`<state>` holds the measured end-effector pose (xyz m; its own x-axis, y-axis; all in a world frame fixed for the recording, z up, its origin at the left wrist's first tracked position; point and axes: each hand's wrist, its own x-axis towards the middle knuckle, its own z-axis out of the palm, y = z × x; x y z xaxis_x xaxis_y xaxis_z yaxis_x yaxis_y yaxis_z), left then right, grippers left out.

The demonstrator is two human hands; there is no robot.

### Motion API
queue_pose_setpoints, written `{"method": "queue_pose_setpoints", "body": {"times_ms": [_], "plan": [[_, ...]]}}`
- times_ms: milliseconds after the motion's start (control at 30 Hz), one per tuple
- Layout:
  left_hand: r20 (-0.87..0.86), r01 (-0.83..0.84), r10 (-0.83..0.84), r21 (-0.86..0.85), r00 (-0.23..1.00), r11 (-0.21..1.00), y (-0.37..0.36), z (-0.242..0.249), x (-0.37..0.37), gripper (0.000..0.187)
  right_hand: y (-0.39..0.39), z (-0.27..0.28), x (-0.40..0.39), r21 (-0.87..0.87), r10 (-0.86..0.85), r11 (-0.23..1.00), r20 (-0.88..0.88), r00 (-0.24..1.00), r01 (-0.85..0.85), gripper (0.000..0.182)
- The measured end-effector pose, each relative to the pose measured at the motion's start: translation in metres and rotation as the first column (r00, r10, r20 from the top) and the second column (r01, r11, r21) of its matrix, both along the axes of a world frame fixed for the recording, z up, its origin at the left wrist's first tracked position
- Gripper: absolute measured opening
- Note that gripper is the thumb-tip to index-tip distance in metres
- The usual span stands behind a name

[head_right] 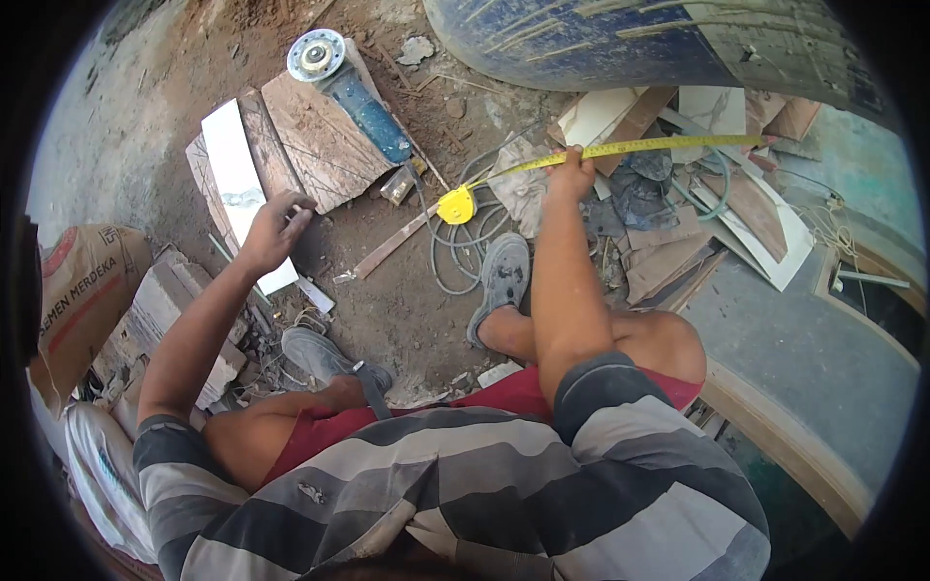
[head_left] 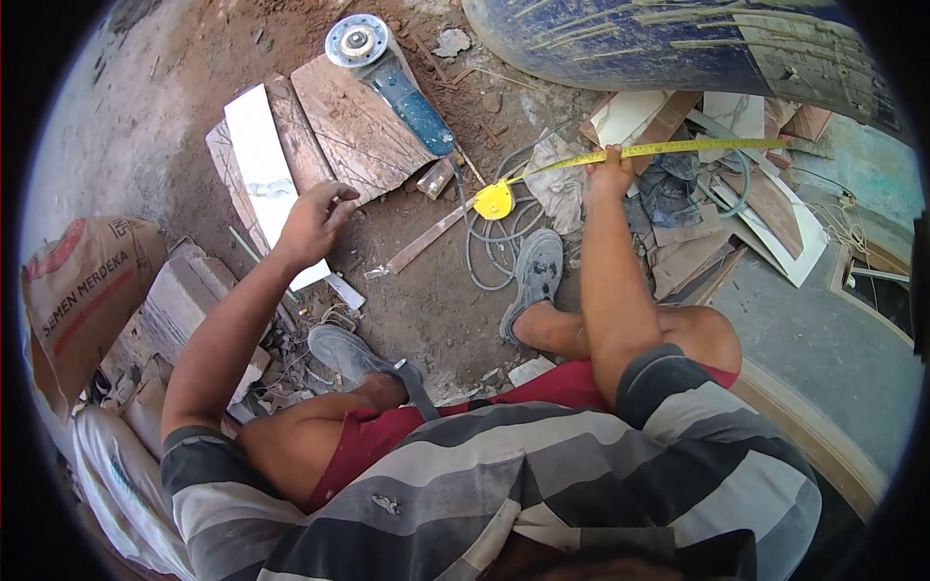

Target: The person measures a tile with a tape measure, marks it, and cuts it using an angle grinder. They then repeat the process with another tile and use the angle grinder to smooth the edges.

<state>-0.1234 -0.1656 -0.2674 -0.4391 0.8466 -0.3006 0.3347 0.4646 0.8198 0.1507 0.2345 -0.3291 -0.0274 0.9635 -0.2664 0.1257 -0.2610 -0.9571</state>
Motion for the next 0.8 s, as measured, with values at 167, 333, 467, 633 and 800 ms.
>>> {"method": "queue_pose_setpoints", "body": {"times_ms": [167,333,467,633,800], "plan": [[0.158,0.161,-0.205,0.254,0.966,0.954,0.07,-0.006,0.058,0.022,-0.092,0.085,0.013,0.18,0.159,0.968,0.098,0.982,-0.174,0.035],[0.089,0.118,-0.184,0.485,0.979,0.866,0.107,-0.016,0.113,0.054,-0.143,0.17,0.02,0.458,0.492,0.657,0.341,0.801,-0.599,0.035],[0.041,0.154,-0.204,0.514,0.978,0.844,0.11,0.028,0.109,0.054,-0.148,0.247,-0.003,0.568,0.67,0.335,0.418,0.613,-0.752,0.035],[0.129,0.089,-0.216,0.628,0.968,0.773,0.1,0.058,0.097,0.038,-0.153,0.286,-0.078,0.576,0.82,0.235,0.315,0.478,-0.783,0.035],[0.382,-0.154,-0.125,0.621,0.916,0.768,0.045,0.075,0.082,0.046,-0.169,0.286,-0.132,0.374,0.912,0.396,-0.048,0.408,-0.839,0.036]]}}
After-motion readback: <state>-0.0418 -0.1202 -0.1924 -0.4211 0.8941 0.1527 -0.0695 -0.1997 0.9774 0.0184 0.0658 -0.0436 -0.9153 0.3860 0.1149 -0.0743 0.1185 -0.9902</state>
